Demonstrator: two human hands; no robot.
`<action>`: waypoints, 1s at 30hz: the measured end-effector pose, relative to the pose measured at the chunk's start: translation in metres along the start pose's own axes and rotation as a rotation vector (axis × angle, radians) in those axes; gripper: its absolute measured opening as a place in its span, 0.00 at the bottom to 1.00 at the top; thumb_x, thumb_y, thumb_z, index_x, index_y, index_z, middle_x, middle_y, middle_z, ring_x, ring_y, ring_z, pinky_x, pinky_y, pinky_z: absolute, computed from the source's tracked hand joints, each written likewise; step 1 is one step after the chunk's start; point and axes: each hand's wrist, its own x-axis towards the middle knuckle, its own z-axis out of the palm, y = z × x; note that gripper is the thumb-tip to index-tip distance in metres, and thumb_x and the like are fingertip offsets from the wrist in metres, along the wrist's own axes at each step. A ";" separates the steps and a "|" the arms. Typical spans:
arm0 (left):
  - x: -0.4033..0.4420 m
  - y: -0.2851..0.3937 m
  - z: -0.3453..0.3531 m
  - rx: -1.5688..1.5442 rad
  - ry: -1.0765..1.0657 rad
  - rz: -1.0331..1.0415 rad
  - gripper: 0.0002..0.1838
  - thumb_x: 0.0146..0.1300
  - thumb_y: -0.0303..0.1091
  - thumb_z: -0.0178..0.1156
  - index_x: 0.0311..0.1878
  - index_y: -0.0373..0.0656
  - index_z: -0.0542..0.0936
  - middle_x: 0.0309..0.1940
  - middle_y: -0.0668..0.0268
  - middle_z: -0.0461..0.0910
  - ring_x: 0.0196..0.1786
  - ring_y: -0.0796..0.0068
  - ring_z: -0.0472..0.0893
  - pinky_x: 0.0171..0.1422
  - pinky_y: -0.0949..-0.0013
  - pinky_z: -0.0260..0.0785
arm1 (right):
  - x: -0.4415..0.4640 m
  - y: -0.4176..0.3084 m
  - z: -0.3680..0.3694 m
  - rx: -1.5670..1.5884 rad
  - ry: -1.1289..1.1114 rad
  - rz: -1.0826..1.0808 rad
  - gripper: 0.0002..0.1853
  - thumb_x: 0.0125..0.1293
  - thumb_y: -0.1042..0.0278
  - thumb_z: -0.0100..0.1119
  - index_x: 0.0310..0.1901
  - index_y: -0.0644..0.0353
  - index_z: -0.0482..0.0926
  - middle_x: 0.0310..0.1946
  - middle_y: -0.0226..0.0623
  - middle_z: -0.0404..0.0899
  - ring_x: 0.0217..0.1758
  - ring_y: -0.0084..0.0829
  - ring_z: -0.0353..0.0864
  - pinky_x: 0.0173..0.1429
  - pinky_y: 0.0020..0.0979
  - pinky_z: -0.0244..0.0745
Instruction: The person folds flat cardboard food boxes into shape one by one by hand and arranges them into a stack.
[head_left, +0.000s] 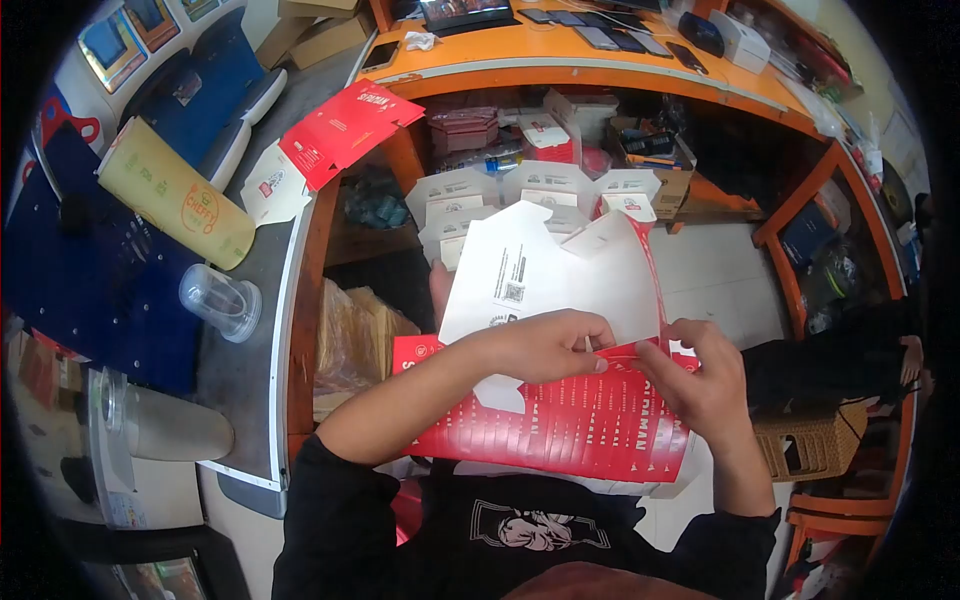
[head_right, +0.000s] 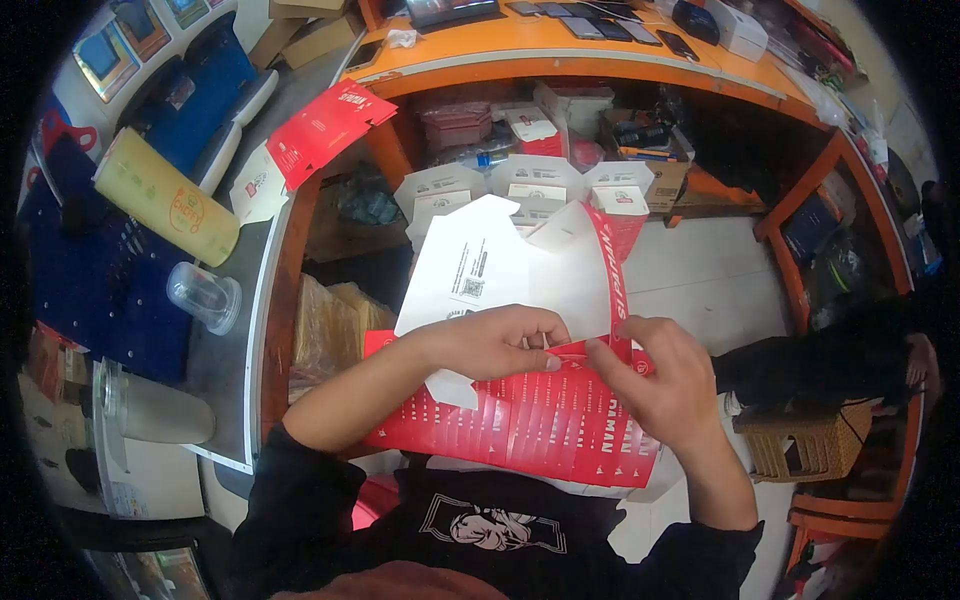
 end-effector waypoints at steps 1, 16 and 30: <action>0.001 -0.001 0.001 0.010 0.001 0.005 0.10 0.76 0.30 0.57 0.55 0.37 0.76 0.40 0.68 0.81 0.40 0.86 0.78 0.44 0.75 0.72 | 0.000 0.003 0.001 0.002 0.043 -0.005 0.18 0.49 0.68 0.79 0.45 0.51 0.87 0.42 0.38 0.78 0.40 0.37 0.83 0.37 0.33 0.79; -0.030 0.028 0.040 0.787 0.380 0.102 0.06 0.64 0.23 0.59 0.42 0.34 0.80 0.39 0.50 0.78 0.50 0.46 0.77 0.56 0.52 0.69 | 0.029 -0.015 -0.014 0.136 -0.258 -0.027 0.18 0.56 0.72 0.67 0.50 0.57 0.86 0.44 0.39 0.81 0.40 0.36 0.86 0.42 0.36 0.82; -0.045 0.039 0.026 0.654 0.371 0.125 0.09 0.64 0.24 0.62 0.47 0.36 0.80 0.40 0.50 0.78 0.47 0.45 0.78 0.51 0.51 0.70 | 0.040 -0.019 -0.009 0.264 -0.276 0.048 0.15 0.61 0.70 0.67 0.50 0.60 0.84 0.36 0.41 0.84 0.35 0.41 0.87 0.37 0.37 0.81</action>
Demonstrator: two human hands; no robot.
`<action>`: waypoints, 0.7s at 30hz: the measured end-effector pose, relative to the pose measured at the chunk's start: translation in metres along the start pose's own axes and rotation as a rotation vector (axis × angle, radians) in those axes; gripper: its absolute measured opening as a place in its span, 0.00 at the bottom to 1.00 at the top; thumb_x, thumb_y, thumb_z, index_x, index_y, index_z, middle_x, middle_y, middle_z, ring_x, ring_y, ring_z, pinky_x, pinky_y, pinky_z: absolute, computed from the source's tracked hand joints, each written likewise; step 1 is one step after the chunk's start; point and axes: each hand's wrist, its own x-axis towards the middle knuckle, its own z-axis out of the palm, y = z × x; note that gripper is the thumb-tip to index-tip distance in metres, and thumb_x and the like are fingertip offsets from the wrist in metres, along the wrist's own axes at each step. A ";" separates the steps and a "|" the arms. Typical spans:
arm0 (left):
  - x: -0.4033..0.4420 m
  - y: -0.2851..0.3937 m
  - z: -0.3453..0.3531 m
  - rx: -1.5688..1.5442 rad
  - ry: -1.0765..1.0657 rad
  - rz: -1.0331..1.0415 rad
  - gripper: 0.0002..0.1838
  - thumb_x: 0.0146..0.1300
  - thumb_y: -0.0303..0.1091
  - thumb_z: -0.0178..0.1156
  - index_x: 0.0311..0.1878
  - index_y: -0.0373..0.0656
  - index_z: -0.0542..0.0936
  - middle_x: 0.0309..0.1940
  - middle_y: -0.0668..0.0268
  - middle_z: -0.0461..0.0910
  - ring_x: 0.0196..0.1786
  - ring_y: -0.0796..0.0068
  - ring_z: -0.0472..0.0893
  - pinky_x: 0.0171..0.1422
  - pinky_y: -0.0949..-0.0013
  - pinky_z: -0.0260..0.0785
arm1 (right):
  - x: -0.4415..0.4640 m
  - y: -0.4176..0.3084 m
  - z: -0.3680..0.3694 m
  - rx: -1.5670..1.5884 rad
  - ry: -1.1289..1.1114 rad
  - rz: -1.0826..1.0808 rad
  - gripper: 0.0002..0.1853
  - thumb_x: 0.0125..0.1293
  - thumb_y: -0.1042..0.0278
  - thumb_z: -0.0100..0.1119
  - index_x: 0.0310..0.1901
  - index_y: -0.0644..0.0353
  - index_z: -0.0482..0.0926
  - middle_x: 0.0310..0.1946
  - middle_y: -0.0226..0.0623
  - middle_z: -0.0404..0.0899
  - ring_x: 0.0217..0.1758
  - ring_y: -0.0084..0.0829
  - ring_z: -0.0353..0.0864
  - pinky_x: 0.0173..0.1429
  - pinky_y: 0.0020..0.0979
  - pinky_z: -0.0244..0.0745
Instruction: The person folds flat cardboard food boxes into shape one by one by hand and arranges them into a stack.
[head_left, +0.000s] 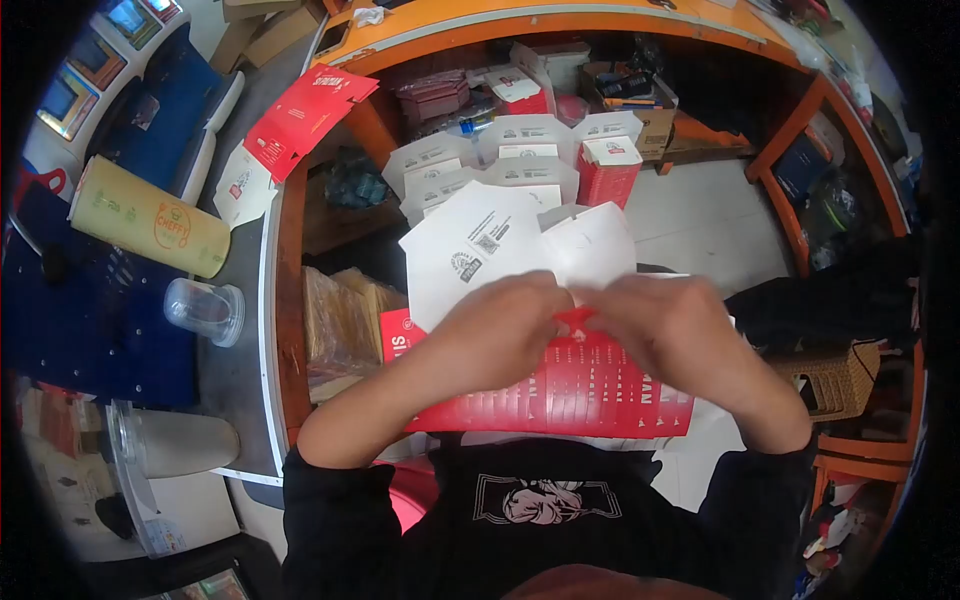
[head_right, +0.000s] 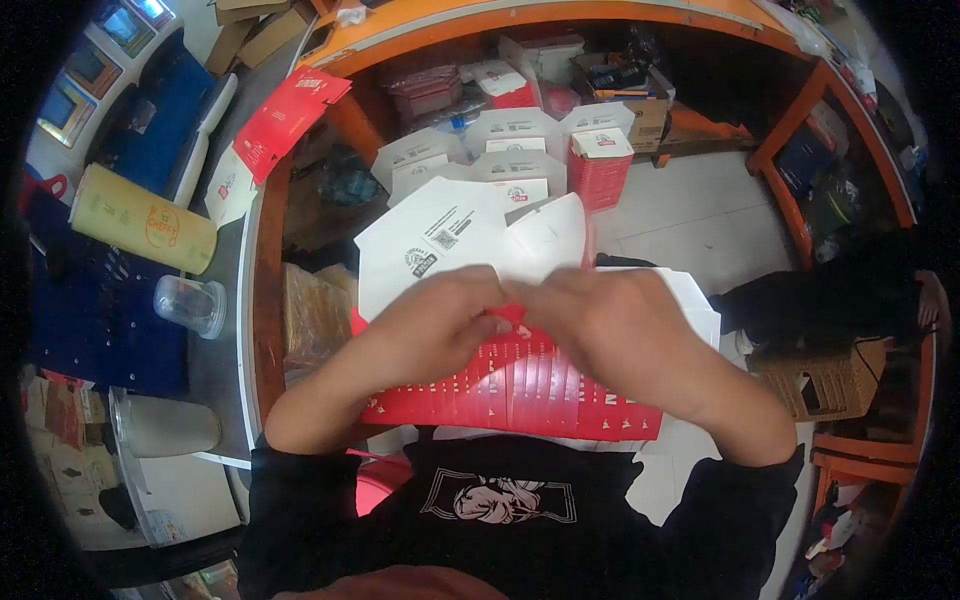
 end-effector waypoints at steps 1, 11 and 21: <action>0.000 -0.003 -0.003 -0.022 0.031 0.030 0.09 0.64 0.24 0.62 0.47 0.36 0.80 0.40 0.50 0.78 0.46 0.45 0.78 0.51 0.52 0.70 | 0.001 -0.001 -0.001 0.036 0.093 0.045 0.14 0.63 0.70 0.66 0.50 0.60 0.83 0.36 0.42 0.84 0.35 0.42 0.87 0.37 0.37 0.81; 0.019 -0.034 -0.011 -0.444 0.020 -0.178 0.12 0.79 0.36 0.54 0.50 0.38 0.81 0.31 0.66 0.80 0.38 0.83 0.76 0.48 0.69 0.69 | 0.024 0.012 0.004 0.026 0.137 0.134 0.25 0.62 0.69 0.71 0.61 0.50 0.77 0.54 0.43 0.76 0.47 0.47 0.83 0.47 0.41 0.79; 0.055 -0.003 0.012 -1.358 0.588 -0.061 0.13 0.80 0.38 0.51 0.53 0.39 0.79 0.41 0.70 0.84 0.46 0.86 0.80 0.47 0.81 0.70 | 0.015 0.012 0.062 0.125 0.565 0.094 0.30 0.43 0.66 0.84 0.48 0.59 0.78 0.59 0.49 0.70 0.60 0.50 0.76 0.60 0.44 0.76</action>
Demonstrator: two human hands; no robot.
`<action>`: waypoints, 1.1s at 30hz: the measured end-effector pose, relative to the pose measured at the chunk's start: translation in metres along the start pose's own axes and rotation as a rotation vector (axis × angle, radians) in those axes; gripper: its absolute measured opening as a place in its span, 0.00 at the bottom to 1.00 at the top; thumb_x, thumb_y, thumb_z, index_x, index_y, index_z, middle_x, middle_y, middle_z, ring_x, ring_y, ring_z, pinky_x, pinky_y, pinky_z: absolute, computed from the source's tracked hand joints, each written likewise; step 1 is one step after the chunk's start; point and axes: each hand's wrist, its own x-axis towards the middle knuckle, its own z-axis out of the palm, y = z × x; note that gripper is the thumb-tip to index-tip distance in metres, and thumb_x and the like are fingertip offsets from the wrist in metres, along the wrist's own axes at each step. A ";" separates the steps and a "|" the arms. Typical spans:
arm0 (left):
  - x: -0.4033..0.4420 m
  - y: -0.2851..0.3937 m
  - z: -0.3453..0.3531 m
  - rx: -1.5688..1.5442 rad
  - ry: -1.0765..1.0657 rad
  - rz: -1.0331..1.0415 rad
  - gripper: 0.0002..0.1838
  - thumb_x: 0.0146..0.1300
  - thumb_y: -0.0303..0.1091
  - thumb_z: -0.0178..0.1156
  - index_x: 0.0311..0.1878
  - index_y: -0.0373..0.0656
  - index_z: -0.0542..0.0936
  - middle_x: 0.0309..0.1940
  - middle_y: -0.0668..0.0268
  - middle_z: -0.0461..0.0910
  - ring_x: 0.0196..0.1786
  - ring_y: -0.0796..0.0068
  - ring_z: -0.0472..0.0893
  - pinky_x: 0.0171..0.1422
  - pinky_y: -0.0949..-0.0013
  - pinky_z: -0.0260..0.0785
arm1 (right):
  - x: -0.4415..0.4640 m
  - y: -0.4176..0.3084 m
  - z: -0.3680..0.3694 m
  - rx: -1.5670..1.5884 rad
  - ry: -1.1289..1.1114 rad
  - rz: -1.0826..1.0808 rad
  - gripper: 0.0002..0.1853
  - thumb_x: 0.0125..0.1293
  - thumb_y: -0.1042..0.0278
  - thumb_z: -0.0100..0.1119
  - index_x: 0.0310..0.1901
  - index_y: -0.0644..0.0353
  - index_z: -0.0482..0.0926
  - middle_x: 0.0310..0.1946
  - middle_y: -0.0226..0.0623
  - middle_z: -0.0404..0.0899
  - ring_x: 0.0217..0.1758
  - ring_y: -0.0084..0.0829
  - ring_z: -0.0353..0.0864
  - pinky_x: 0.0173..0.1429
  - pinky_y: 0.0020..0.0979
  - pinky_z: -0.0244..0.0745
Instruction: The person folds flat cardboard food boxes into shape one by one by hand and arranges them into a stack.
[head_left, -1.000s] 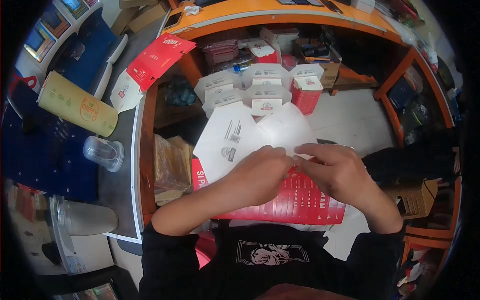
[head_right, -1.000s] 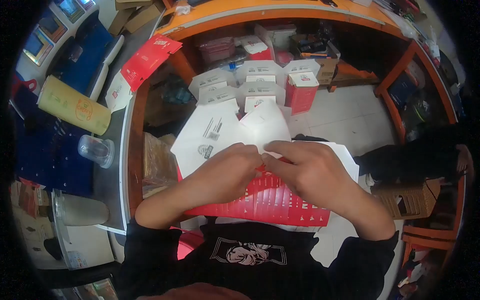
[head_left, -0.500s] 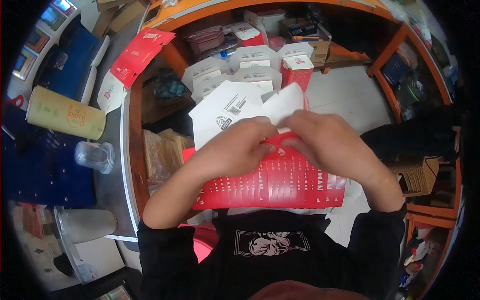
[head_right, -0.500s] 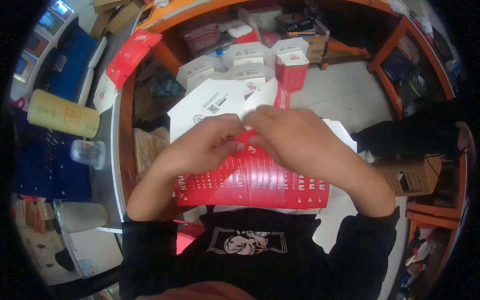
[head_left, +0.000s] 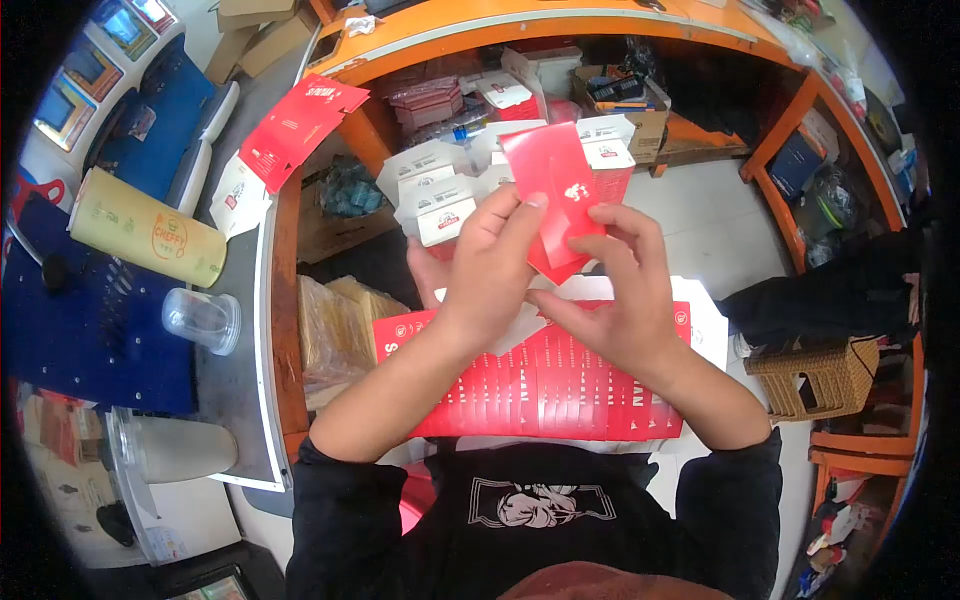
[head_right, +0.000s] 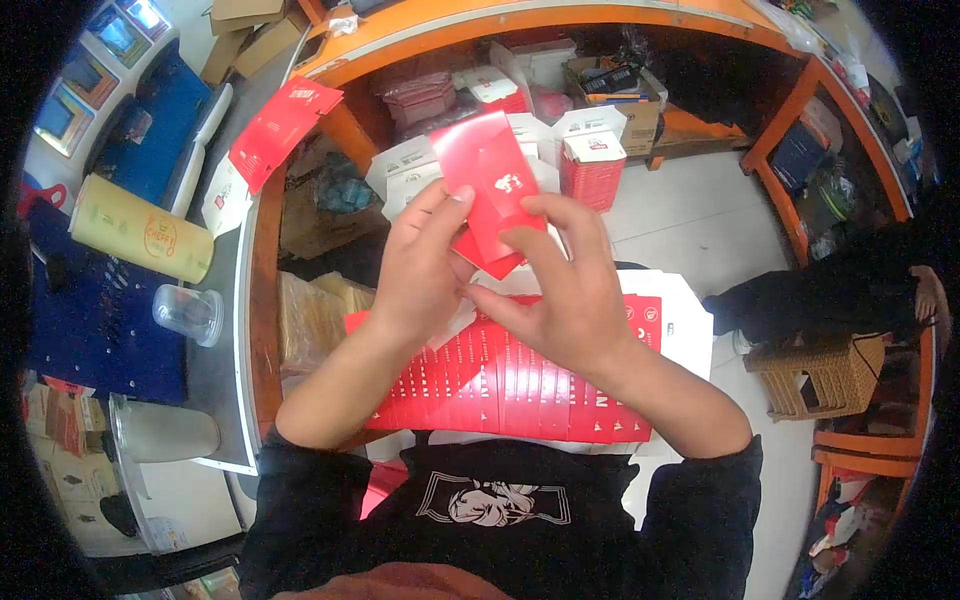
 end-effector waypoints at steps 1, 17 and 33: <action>0.001 0.001 -0.001 -0.024 -0.033 -0.024 0.12 0.80 0.36 0.50 0.53 0.38 0.77 0.43 0.69 0.83 0.45 0.85 0.80 0.47 0.80 0.72 | 0.001 -0.001 -0.002 -0.008 0.005 0.030 0.30 0.44 0.66 0.84 0.48 0.60 0.78 0.59 0.49 0.71 0.60 0.50 0.76 0.59 0.44 0.77; 0.046 0.048 -0.016 0.178 -0.106 0.121 0.16 0.80 0.36 0.50 0.60 0.36 0.77 0.50 0.63 0.85 0.49 0.77 0.84 0.59 0.67 0.77 | 0.031 0.002 -0.045 -0.188 -0.138 -0.705 0.12 0.54 0.71 0.71 0.41 0.64 0.86 0.49 0.41 0.87 0.58 0.41 0.86 0.55 0.42 0.85; -0.013 -0.006 0.005 0.210 -0.175 0.257 0.22 0.76 0.21 0.53 0.70 0.35 0.65 0.64 0.57 0.77 0.66 0.69 0.78 0.70 0.64 0.71 | 0.033 0.006 -0.021 -0.330 0.087 -0.437 0.20 0.46 0.64 0.82 0.39 0.58 0.83 0.66 0.45 0.73 0.71 0.55 0.70 0.67 0.50 0.68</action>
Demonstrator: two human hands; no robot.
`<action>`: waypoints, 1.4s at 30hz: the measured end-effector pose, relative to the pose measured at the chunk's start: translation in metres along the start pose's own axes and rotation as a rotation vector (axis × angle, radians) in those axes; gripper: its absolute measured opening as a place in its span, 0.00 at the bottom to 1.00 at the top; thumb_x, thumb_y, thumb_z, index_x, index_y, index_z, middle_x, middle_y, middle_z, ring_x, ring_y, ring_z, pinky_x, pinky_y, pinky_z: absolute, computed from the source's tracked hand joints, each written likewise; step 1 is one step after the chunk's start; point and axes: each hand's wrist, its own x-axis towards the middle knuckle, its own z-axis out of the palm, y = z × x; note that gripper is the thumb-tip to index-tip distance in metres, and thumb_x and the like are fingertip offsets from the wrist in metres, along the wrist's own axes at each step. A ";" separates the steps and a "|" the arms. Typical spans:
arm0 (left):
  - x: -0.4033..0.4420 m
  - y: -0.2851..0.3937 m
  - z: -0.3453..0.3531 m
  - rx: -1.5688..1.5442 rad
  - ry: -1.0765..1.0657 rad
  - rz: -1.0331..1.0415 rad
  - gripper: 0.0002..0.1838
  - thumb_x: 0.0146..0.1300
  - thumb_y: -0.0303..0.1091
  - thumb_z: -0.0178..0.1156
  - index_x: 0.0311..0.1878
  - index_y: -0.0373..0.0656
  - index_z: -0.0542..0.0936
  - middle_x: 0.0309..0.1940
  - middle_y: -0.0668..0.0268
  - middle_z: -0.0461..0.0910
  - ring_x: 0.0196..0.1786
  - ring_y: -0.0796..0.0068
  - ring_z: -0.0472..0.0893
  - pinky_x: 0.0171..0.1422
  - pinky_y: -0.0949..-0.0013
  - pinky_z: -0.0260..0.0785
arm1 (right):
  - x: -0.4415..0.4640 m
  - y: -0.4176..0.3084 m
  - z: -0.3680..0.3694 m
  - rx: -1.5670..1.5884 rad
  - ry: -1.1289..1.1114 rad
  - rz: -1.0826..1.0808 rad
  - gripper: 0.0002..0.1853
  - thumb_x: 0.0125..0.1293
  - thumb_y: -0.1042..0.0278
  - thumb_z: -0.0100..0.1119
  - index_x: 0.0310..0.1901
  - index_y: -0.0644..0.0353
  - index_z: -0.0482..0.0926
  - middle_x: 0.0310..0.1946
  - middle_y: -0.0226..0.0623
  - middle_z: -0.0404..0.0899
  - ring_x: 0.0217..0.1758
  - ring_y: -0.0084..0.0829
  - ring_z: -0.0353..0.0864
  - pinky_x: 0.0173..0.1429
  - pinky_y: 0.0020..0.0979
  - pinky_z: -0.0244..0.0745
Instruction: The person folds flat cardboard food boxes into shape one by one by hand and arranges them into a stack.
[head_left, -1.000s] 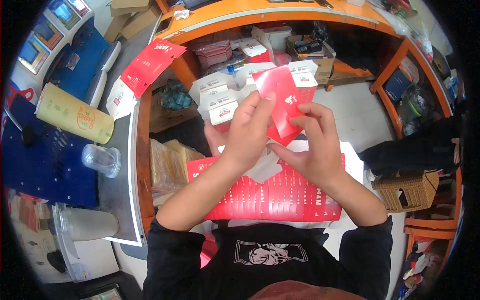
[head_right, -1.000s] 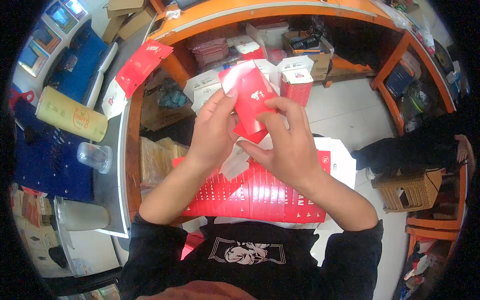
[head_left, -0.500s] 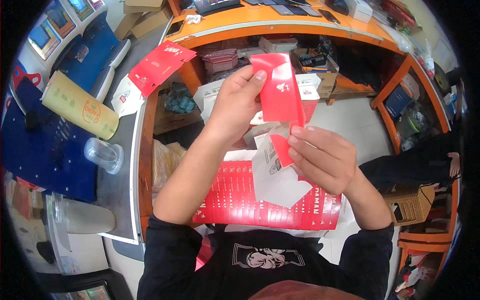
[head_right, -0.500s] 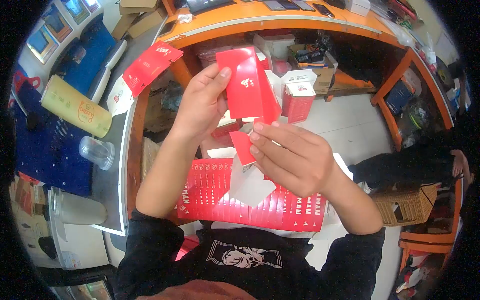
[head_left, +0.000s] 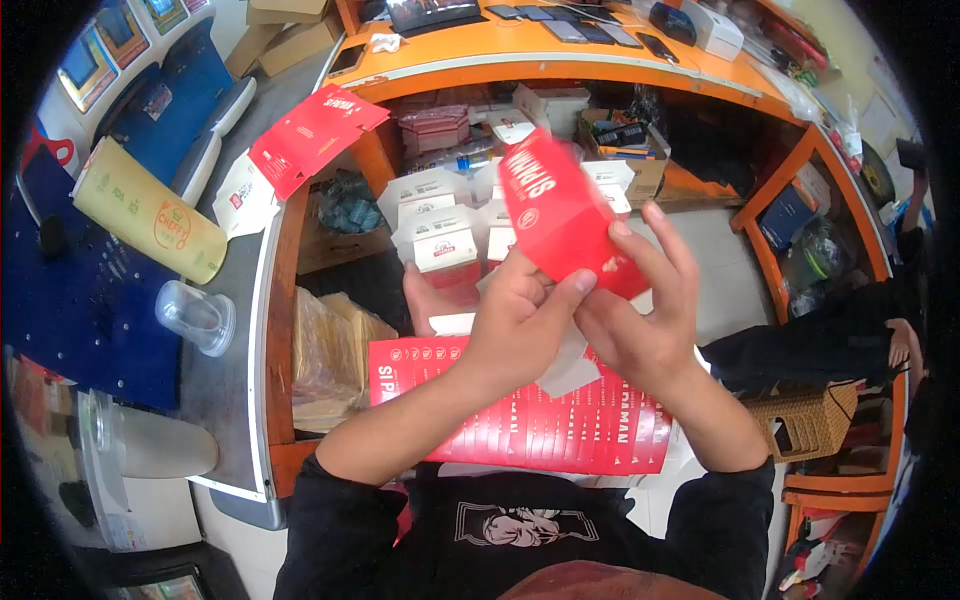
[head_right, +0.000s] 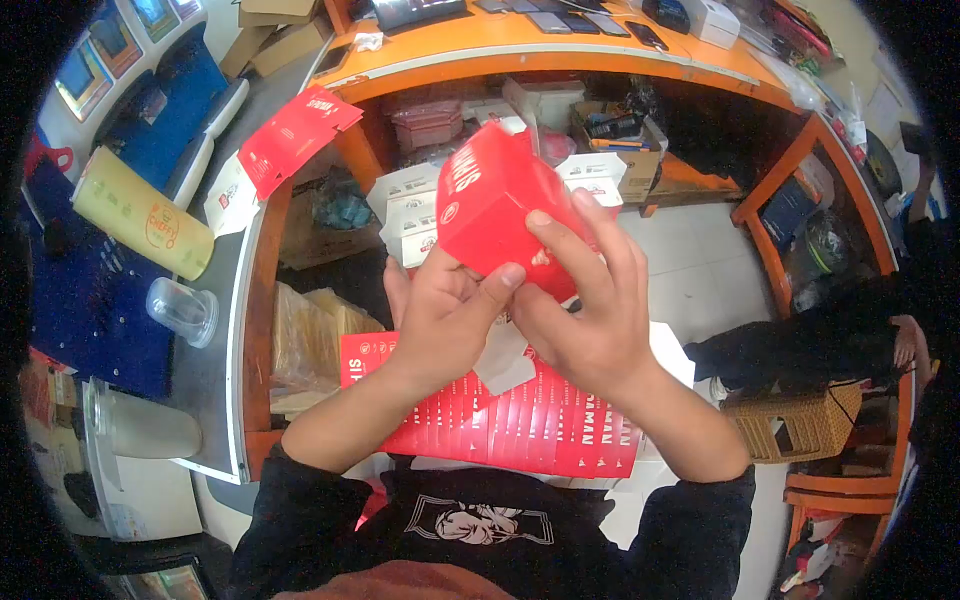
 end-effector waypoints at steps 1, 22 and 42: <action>0.000 0.004 -0.004 -0.064 -0.032 -0.050 0.22 0.76 0.22 0.53 0.70 0.35 0.65 0.63 0.57 0.77 0.65 0.69 0.79 0.68 0.65 0.72 | -0.002 0.006 -0.005 0.148 -0.054 0.042 0.28 0.43 0.60 0.84 0.45 0.57 0.80 0.68 0.49 0.69 0.73 0.59 0.66 0.70 0.52 0.66; -0.002 0.039 0.009 0.066 -0.788 -0.285 0.20 0.75 0.48 0.61 0.51 0.37 0.80 0.41 0.66 0.83 0.47 0.77 0.80 0.55 0.69 0.72 | -0.028 0.031 -0.068 0.416 -0.566 0.140 0.84 0.32 0.39 0.86 0.80 0.63 0.32 0.75 0.61 0.52 0.78 0.65 0.55 0.80 0.61 0.51; -0.014 -0.045 0.021 0.922 -0.339 0.447 0.19 0.67 0.41 0.62 0.51 0.33 0.78 0.44 0.46 0.80 0.46 0.41 0.78 0.53 0.45 0.71 | -0.043 0.021 -0.006 1.790 0.225 1.508 0.31 0.78 0.45 0.44 0.71 0.60 0.67 0.64 0.43 0.78 0.62 0.38 0.82 0.66 0.42 0.78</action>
